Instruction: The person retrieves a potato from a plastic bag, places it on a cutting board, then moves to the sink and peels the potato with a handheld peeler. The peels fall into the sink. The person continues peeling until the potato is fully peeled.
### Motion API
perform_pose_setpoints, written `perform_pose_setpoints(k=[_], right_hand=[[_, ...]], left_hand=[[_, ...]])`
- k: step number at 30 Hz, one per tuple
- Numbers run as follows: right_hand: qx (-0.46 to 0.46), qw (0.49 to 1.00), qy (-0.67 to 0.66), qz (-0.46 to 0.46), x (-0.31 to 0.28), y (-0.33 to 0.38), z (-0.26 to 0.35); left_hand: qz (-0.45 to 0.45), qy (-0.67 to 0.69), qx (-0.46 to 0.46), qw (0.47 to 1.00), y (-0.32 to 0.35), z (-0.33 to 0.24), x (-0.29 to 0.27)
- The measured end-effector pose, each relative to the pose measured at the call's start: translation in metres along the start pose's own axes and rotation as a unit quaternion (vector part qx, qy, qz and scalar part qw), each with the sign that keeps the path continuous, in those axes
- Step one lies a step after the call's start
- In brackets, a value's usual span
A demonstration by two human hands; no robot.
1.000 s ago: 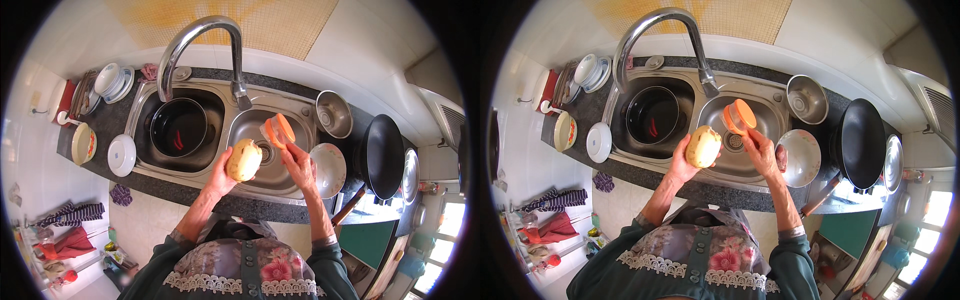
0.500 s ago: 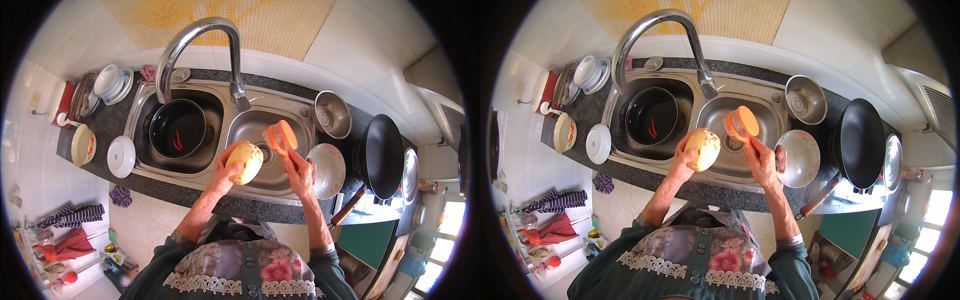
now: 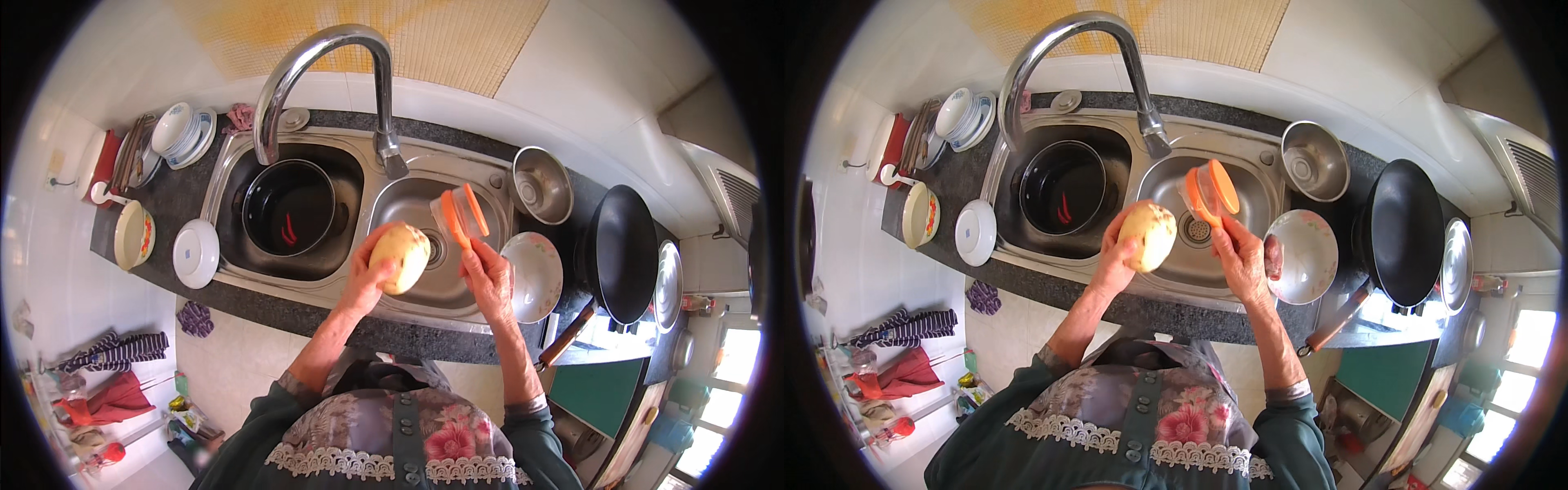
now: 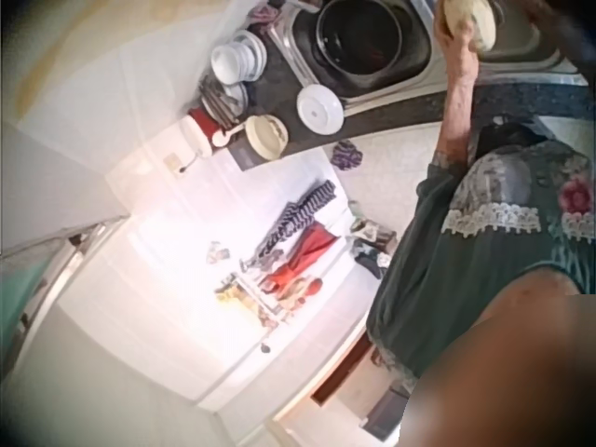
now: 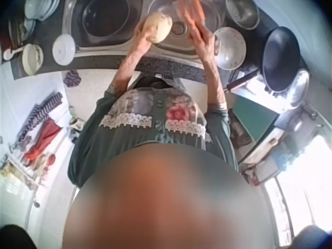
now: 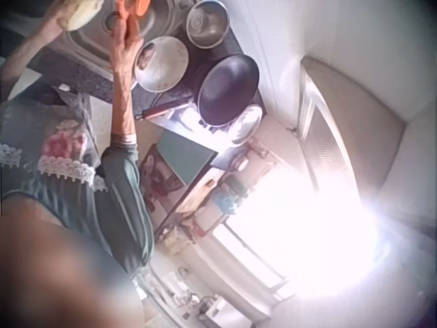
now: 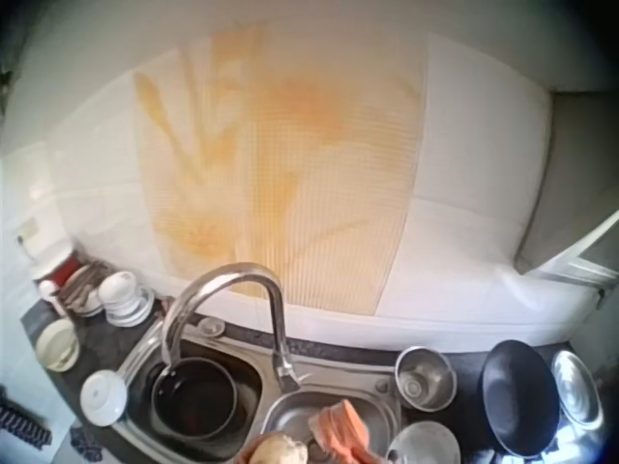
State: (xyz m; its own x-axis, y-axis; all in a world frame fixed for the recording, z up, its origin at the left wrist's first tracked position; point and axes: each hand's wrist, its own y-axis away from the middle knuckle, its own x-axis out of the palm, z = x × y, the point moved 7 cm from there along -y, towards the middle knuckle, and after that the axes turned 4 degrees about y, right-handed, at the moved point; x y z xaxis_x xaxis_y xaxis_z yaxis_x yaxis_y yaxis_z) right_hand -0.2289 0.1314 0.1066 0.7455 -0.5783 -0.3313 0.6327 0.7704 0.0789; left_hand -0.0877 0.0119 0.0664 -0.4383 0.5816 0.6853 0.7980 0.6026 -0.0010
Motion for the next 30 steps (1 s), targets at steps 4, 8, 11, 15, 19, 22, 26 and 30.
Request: perform_pose_setpoints(k=[4,8,11,15,19,22,26,30], right_hand=[[-0.018,0.997,-0.047,0.051,0.013,0.018,0.017],[-0.007,0.994,-0.085,0.063,0.029,0.024,0.007],[-0.050,0.998,-0.028,0.012,0.027,0.022,0.005],[-0.094,0.992,0.064,-0.048,0.022,0.018,-0.006],[-0.081,0.980,0.164,-0.081,0.002,0.012,-0.004],[-0.069,0.994,0.014,-0.078,0.004,0.011,-0.003],[0.042,0.977,-0.204,0.044,0.014,0.020,0.002],[0.011,0.966,-0.230,0.122,0.035,0.027,0.010]], left_hand=[[-0.059,0.024,0.012,0.998,0.002,0.005,-0.016],[-0.080,0.050,0.016,0.995,0.000,0.007,-0.011],[-0.092,0.047,0.016,0.995,0.000,0.009,-0.010],[-0.102,0.037,0.041,0.993,0.002,0.007,-0.012],[-0.044,0.018,0.058,0.997,0.004,-0.005,0.000],[-0.046,0.014,0.069,0.996,-0.004,-0.013,0.001],[-0.064,0.002,0.068,0.996,-0.001,-0.008,-0.006],[-0.083,0.027,0.064,0.994,0.000,0.001,-0.006]])
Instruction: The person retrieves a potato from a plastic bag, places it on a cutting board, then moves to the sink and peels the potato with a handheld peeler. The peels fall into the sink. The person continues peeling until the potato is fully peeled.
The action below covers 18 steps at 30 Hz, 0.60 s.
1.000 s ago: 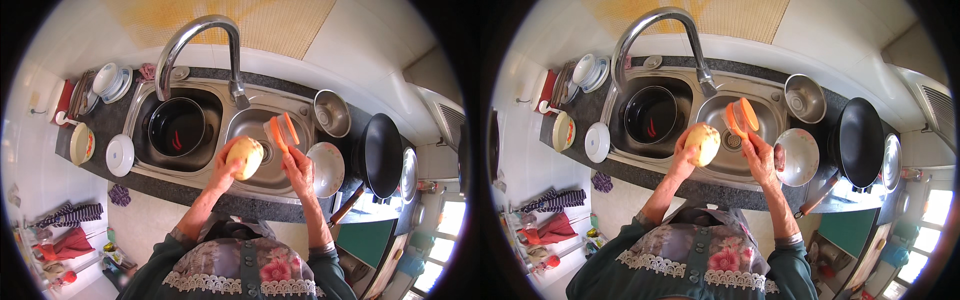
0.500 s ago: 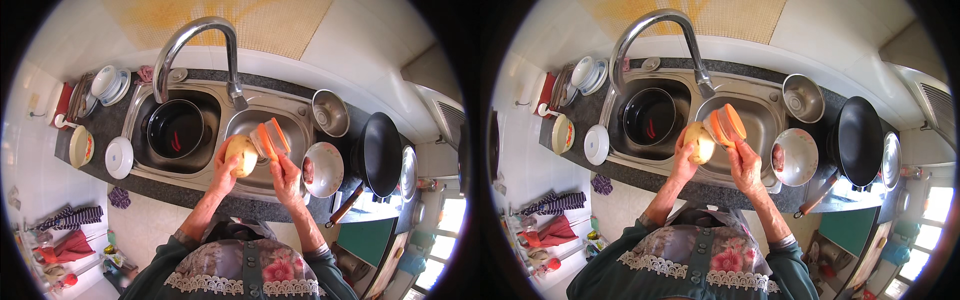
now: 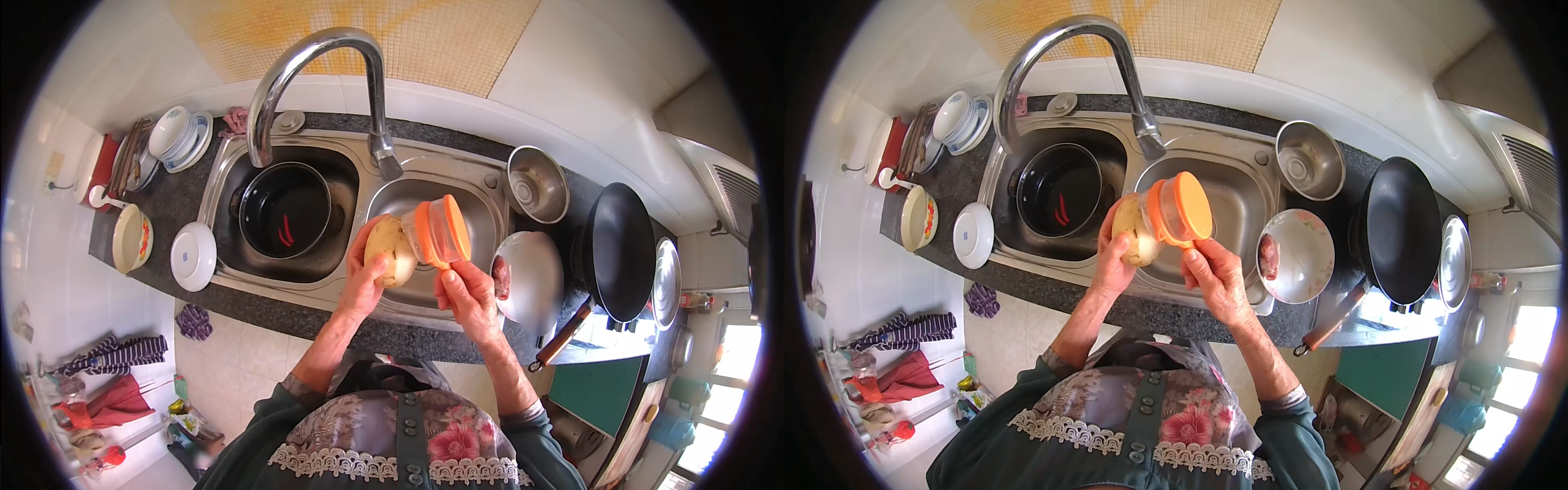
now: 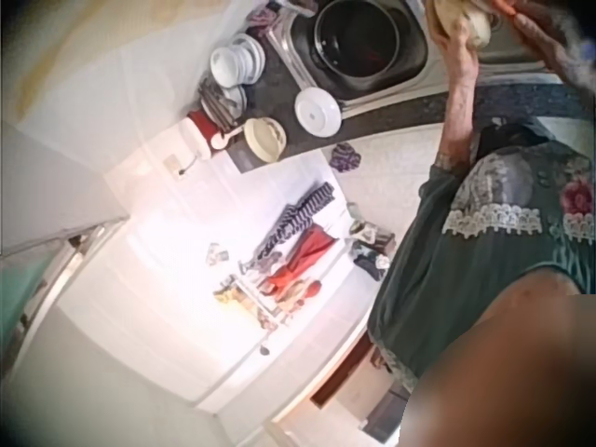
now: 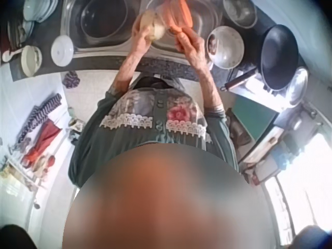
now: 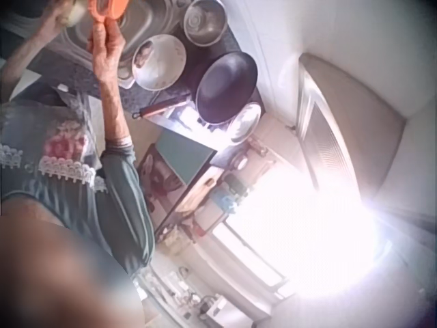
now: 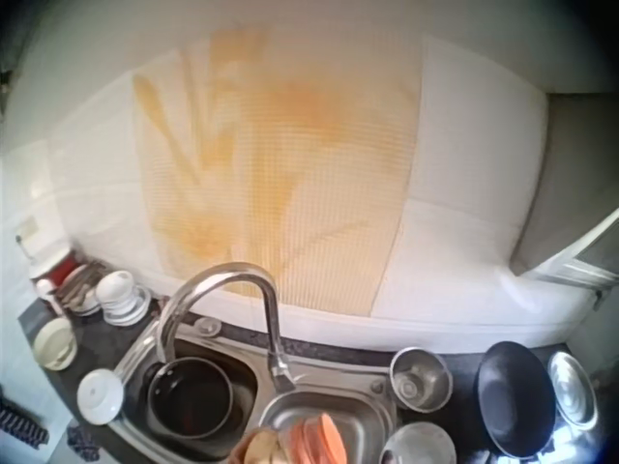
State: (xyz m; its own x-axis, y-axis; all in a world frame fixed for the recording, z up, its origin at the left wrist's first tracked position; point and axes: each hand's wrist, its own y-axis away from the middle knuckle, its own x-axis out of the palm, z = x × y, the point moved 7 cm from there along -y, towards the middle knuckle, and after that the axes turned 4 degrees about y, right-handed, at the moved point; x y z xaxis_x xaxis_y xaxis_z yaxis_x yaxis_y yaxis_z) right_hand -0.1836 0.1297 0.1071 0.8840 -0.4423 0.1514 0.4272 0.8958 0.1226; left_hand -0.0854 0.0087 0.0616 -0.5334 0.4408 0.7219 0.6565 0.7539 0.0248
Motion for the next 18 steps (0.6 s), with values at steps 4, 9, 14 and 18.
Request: perform_pose_setpoints(k=[4,9,14,18], right_hand=[[0.003,0.992,0.111,-0.059,-0.017,-0.001,-0.004],[-0.002,0.993,0.044,-0.110,-0.029,0.003,-0.004],[0.015,1.000,-0.010,-0.016,-0.012,0.015,0.001],[0.000,0.997,0.072,-0.029,-0.017,0.009,-0.005]], left_hand=[[-0.002,0.022,-0.023,1.000,0.005,0.002,0.001],[0.048,0.019,0.005,0.999,0.004,-0.006,0.011],[0.022,-0.016,0.003,1.000,0.004,-0.005,0.010],[0.025,0.000,-0.008,1.000,0.006,0.001,0.008]])
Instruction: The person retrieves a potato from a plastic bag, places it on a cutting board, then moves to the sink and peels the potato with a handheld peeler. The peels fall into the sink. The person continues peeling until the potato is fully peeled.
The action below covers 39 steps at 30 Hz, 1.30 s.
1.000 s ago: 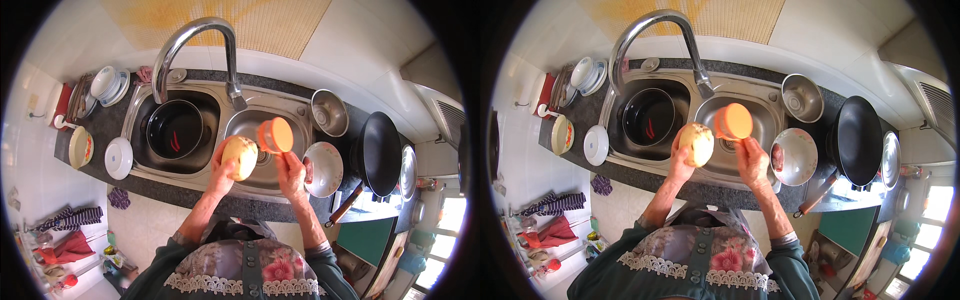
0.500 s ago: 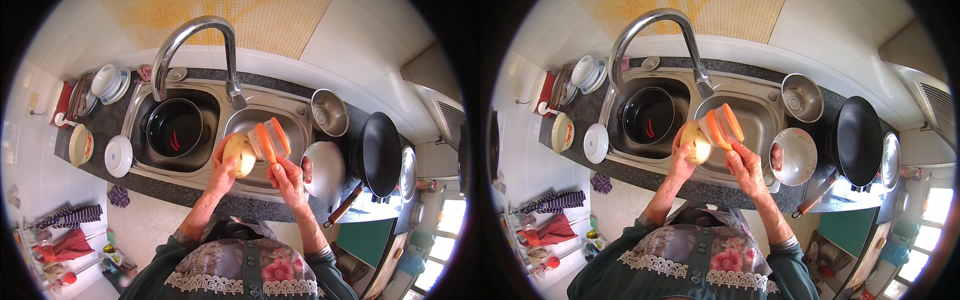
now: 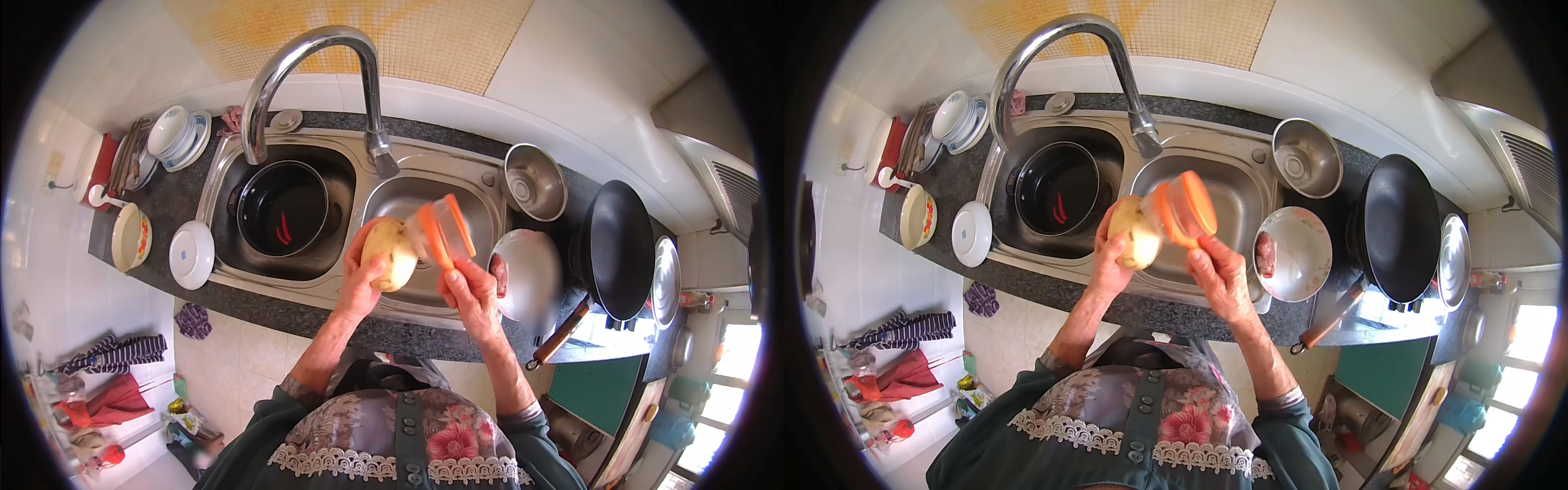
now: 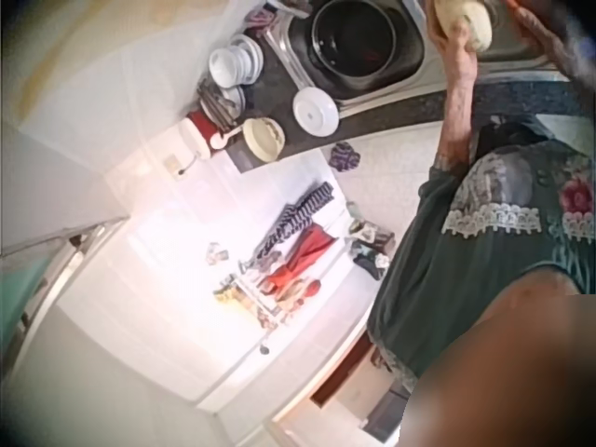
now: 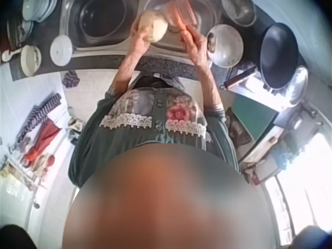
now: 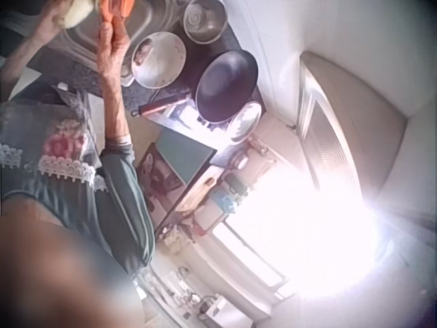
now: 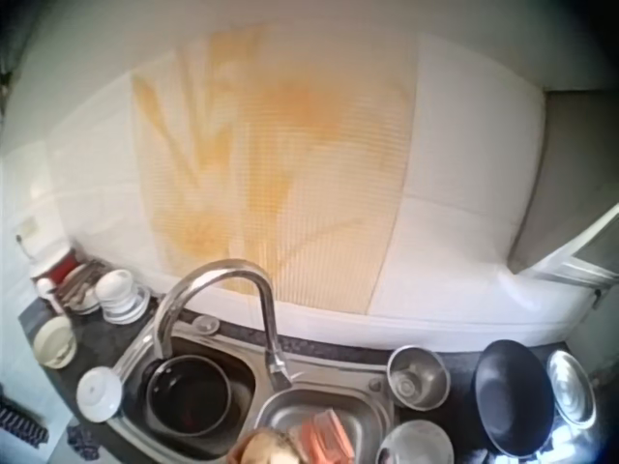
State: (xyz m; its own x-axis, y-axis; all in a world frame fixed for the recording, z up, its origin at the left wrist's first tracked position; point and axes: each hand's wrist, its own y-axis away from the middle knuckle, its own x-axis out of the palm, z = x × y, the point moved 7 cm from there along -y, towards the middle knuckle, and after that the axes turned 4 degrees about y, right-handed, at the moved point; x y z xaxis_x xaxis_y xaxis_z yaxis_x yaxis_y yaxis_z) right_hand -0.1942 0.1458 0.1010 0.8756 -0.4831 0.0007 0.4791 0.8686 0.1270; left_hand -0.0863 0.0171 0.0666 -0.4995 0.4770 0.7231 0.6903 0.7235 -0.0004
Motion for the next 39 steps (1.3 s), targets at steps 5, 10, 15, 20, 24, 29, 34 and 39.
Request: perform_pose_setpoints(k=[5,10,15,20,24,29,34,39], right_hand=[[-0.055,0.996,0.069,-0.018,-0.003,-0.006,0.003],[-0.082,0.991,0.107,-0.025,-0.007,-0.004,0.005],[0.021,0.998,0.016,-0.049,-0.008,-0.002,-0.005],[-0.010,0.992,0.071,-0.102,-0.036,-0.010,-0.010],[-0.022,0.999,-0.033,-0.025,-0.020,-0.002,0.021],[-0.102,0.972,0.196,0.082,-0.025,-0.004,0.044],[-0.023,0.992,0.115,-0.040,-0.065,-0.019,0.017],[-0.016,0.993,0.112,0.023,-0.044,0.000,0.020]], left_hand=[[0.004,0.024,-0.006,1.000,0.000,0.005,-0.007],[-0.018,0.037,-0.011,0.999,0.003,0.007,-0.002],[-0.029,0.019,-0.020,0.999,0.006,0.009,-0.004],[0.048,0.008,-0.003,0.999,0.007,0.001,0.016],[0.017,-0.009,-0.013,1.000,0.008,0.005,0.013],[0.002,-0.047,-0.028,0.998,0.009,0.013,0.010],[0.047,-0.034,-0.052,0.997,0.011,0.016,0.023],[-0.072,0.104,-0.140,0.982,0.011,0.034,0.008]])
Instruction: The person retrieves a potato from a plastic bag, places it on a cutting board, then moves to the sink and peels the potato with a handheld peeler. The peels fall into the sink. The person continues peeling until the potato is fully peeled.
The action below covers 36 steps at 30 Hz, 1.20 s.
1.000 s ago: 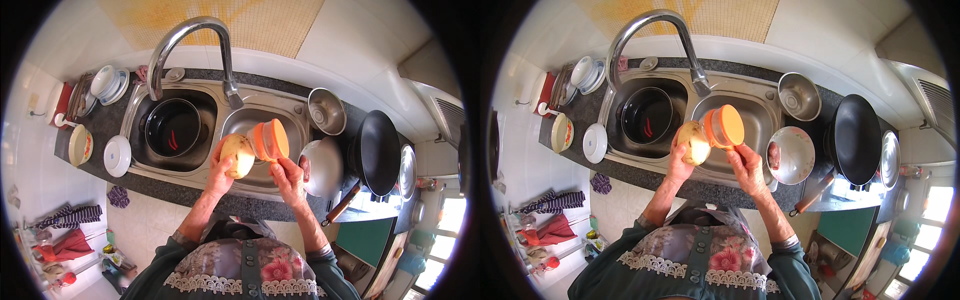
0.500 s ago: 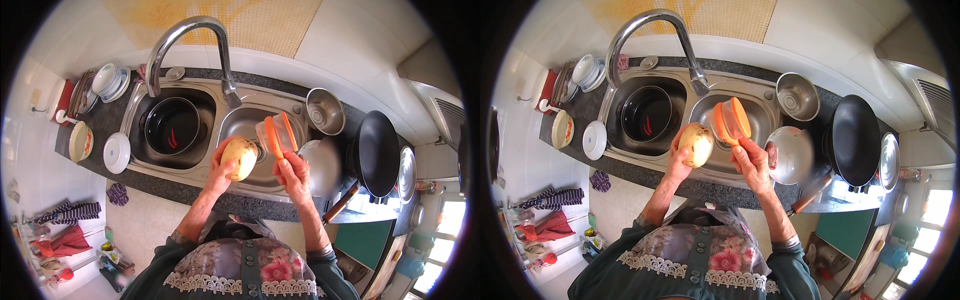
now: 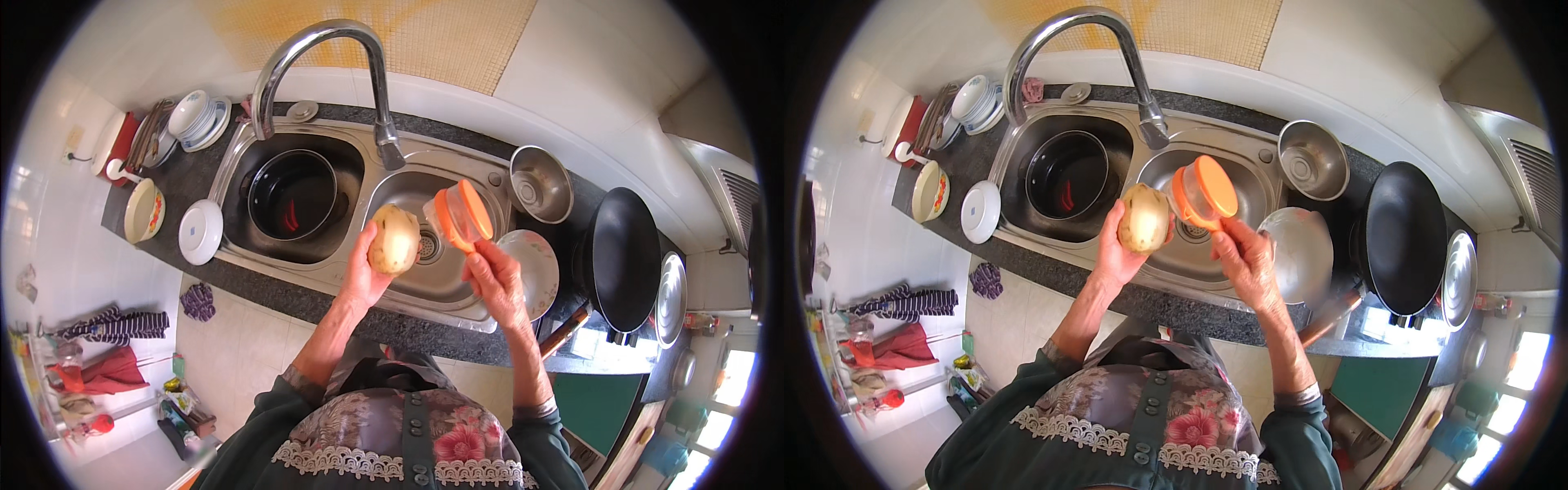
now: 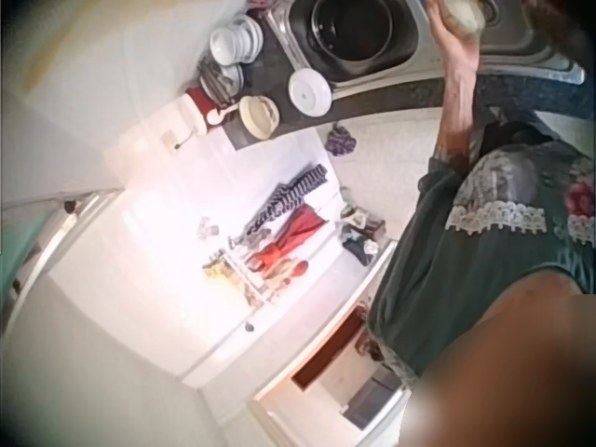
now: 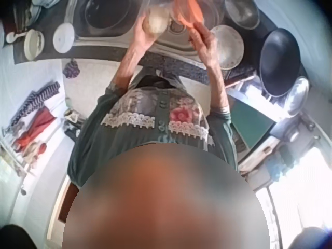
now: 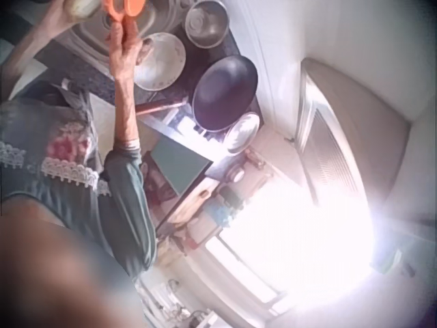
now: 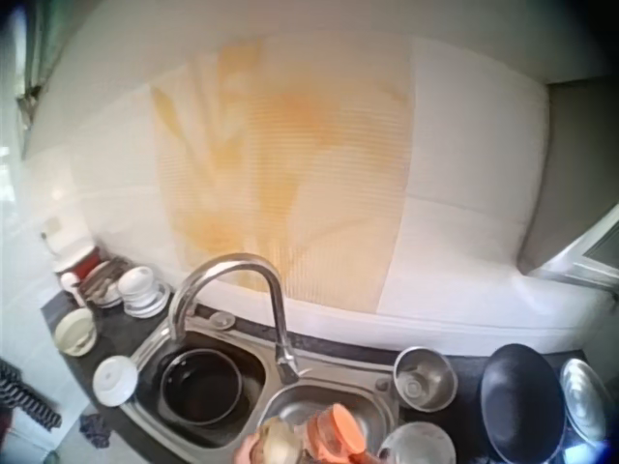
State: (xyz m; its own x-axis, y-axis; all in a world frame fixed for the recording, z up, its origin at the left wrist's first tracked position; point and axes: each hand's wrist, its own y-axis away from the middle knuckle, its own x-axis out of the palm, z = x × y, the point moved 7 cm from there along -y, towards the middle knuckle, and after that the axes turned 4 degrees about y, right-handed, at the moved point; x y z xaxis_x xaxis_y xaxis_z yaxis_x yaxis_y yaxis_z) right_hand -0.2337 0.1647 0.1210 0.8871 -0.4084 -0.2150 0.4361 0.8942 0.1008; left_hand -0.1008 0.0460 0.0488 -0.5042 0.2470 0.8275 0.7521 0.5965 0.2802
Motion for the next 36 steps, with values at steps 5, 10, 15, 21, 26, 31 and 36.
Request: perform_pose_setpoints(k=[5,10,15,21,26,31,36], right_hand=[[-0.025,1.000,0.008,-0.007,0.030,0.015,-0.012],[0.008,0.999,-0.002,-0.041,0.040,0.017,-0.023],[-0.014,0.998,0.050,-0.041,0.048,0.014,-0.006],[-0.082,0.985,0.135,-0.064,0.069,0.000,0.008],[-0.067,0.989,0.100,-0.081,0.079,-0.005,0.003],[-0.053,0.993,0.070,-0.080,0.075,-0.017,-0.018],[0.043,0.991,0.009,-0.123,0.059,-0.009,-0.057]], left_hand=[[-0.088,0.039,-0.047,0.994,0.007,0.017,-0.008],[-0.045,0.026,-0.030,0.998,0.004,0.017,-0.008],[-0.035,0.062,-0.045,0.996,-0.007,0.010,-0.014],[-0.021,0.006,0.020,1.000,-0.015,-0.006,-0.012],[-0.009,0.048,-0.016,0.999,-0.021,-0.007,-0.028],[-0.090,0.061,-0.001,0.994,-0.022,-0.017,-0.034],[-0.109,0.123,0.003,0.986,-0.011,-0.021,-0.037]])
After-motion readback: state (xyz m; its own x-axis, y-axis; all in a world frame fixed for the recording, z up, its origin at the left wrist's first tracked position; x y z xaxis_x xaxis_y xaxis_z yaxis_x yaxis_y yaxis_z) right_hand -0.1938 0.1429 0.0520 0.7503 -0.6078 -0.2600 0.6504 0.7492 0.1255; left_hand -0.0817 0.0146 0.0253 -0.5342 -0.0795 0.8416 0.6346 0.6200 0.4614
